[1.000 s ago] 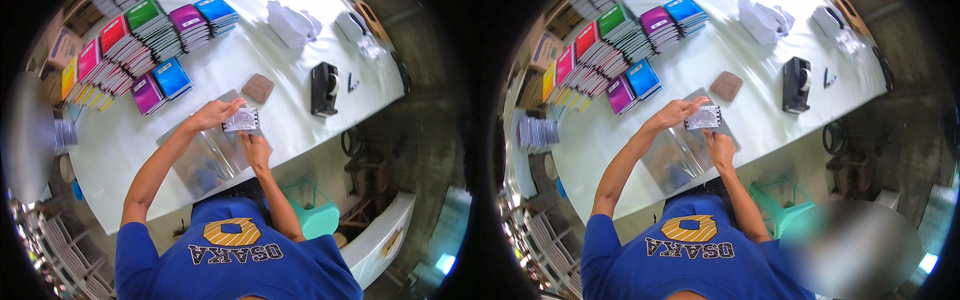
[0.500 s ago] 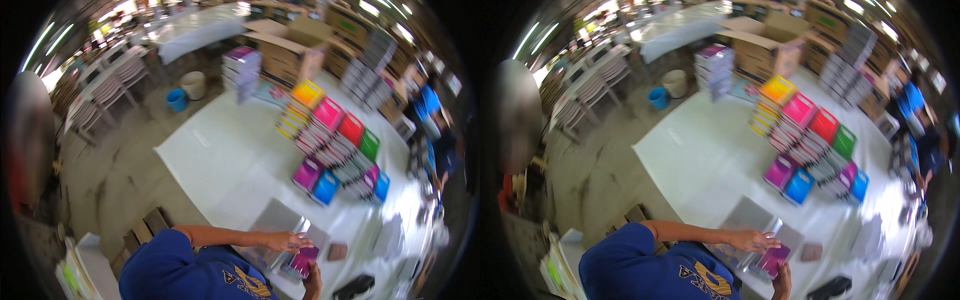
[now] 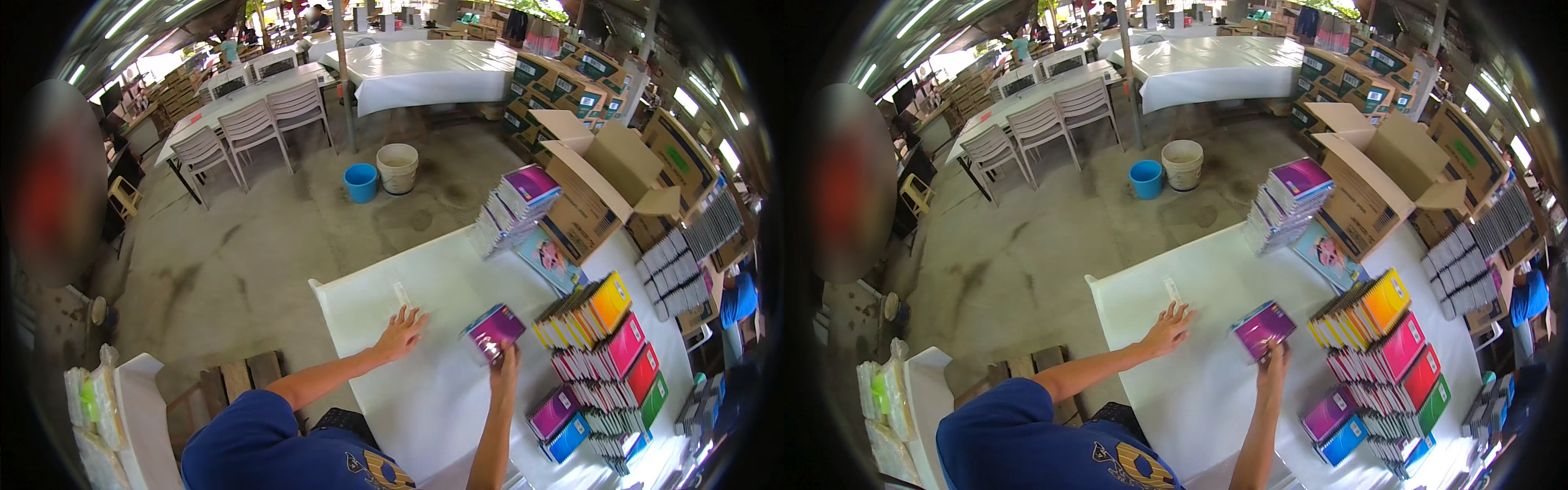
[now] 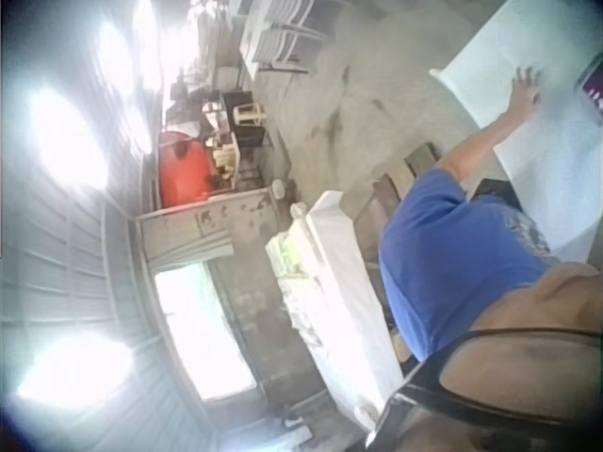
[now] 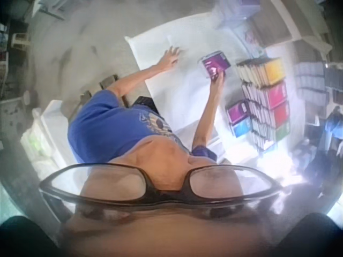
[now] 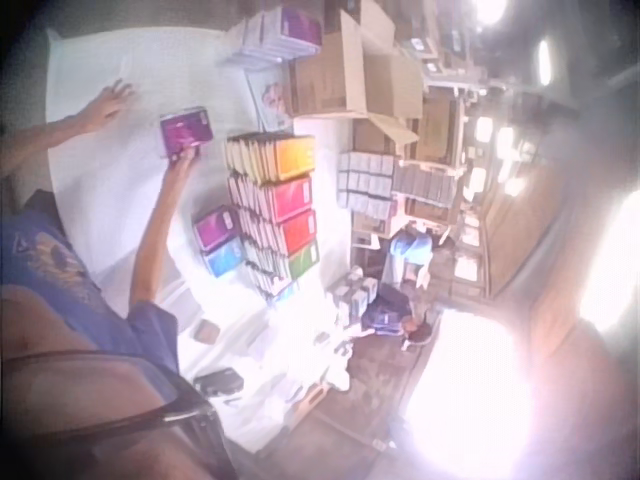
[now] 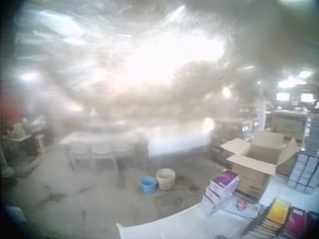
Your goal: The person places stacks of small colorful notebooks into clear plastic bags, applies tape to seal them, and organizes the bags on a work table.
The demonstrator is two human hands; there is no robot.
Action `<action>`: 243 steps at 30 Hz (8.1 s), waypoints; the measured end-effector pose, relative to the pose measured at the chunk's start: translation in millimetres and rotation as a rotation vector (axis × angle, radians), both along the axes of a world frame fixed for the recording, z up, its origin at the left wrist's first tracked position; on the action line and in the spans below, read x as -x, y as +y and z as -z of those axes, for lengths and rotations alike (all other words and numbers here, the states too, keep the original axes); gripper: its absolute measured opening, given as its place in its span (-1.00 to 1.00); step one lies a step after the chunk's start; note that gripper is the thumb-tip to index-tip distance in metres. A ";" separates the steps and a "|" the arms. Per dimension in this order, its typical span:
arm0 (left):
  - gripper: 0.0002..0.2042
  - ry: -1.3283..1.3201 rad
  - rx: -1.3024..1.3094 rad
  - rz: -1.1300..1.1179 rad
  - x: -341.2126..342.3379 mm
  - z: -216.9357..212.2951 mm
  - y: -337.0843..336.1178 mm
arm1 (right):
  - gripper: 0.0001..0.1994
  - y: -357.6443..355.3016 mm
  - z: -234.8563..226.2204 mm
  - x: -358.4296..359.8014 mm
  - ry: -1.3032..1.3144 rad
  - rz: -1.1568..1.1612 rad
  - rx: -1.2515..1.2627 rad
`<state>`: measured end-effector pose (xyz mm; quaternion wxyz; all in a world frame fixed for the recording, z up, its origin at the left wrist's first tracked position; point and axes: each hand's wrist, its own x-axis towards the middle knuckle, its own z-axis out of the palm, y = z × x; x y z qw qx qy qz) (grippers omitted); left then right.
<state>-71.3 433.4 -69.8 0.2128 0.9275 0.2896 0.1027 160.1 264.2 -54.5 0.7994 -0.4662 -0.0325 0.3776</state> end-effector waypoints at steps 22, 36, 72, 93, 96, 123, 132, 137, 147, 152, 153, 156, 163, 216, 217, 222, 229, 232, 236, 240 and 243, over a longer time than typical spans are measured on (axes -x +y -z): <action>-0.44 -0.020 -0.148 0.149 16.7 21.6 38.5 | -0.36 140.3 26.6 -147.1 -0.115 0.345 0.228; -0.43 -0.089 -0.127 0.278 -5.5 19.9 31.6 | -0.52 133.5 58.9 -196.5 -0.735 0.261 0.615; -0.42 -0.137 1.906 0.318 -297.4 -82.0 -478.5 | -0.76 -456.9 -93.2 -200.8 -1.662 0.902 0.960; -0.30 -0.274 1.959 0.082 -200.8 -30.3 -270.4 | -0.64 -344.9 -3.6 -99.5 -0.783 0.345 1.482; -0.17 -0.307 2.052 0.133 -191.4 -21.7 -260.4 | -0.71 -344.2 -35.9 -86.4 -0.772 0.442 1.407; -0.16 -0.084 2.159 0.269 -175.4 -53.8 -224.9 | -0.74 -272.8 -188.3 -96.7 -1.380 -0.496 0.034; -0.52 -0.095 2.152 0.331 -219.9 -124.4 -279.7 | -0.63 -303.2 -196.0 -132.5 -1.361 0.225 0.654; -0.49 -0.244 2.104 0.145 -248.8 -124.4 -304.2 | -0.67 -335.7 -173.1 -178.5 -1.871 0.326 1.223; -0.27 -0.382 2.161 0.191 -256.3 -130.2 -318.8 | -0.64 -308.8 -172.6 -58.9 -1.980 0.457 0.812; -0.49 -0.409 2.082 0.108 -235.4 -111.3 -269.6 | -0.65 -262.9 -174.8 -61.8 -1.829 0.062 0.570; -0.57 -0.400 2.217 0.056 -234.6 -116.5 -265.8 | -0.61 -255.5 -179.8 -87.5 -1.912 0.209 0.600; -0.57 -0.410 2.180 0.123 -232.1 -115.8 -252.4 | -0.54 -234.5 -177.7 -153.0 -1.977 0.490 1.075; -0.51 -0.420 2.197 0.182 -224.1 -121.5 -240.7 | -0.72 -257.5 -180.8 -181.8 -2.087 0.216 1.104; -0.50 -0.560 1.983 -0.053 -202.1 -124.0 -128.1 | -0.81 -48.1 -172.5 -156.5 -2.231 0.553 0.916; -0.48 -0.565 1.961 -0.035 -205.1 -120.1 -127.1 | -0.81 -49.2 -163.3 -164.7 -2.318 0.461 0.984; -0.36 -0.579 1.967 0.046 -203.8 -102.4 -121.2 | -0.82 -67.1 -191.3 -160.6 -2.131 0.202 0.911; -0.25 -0.437 2.167 0.345 -197.0 -88.2 -141.2 | -0.76 -143.1 -212.7 -131.3 -1.550 -0.311 0.135; -0.30 -0.363 2.241 0.336 -184.9 -94.5 -169.5 | -0.74 -166.1 -158.8 -119.2 -1.322 -0.481 0.073; -0.38 -0.205 2.220 0.254 -167.4 -88.6 -188.1 | -0.74 -190.1 -139.4 -93.6 -1.212 -0.420 0.168; -0.48 -0.259 2.284 0.108 -153.0 -97.7 -199.9 | -0.60 -225.0 -134.2 -74.8 -1.103 -0.010 0.484; -0.51 -0.290 2.325 0.087 -147.2 -83.1 -192.3 | -0.50 -278.6 -68.2 -62.5 -1.276 0.173 1.097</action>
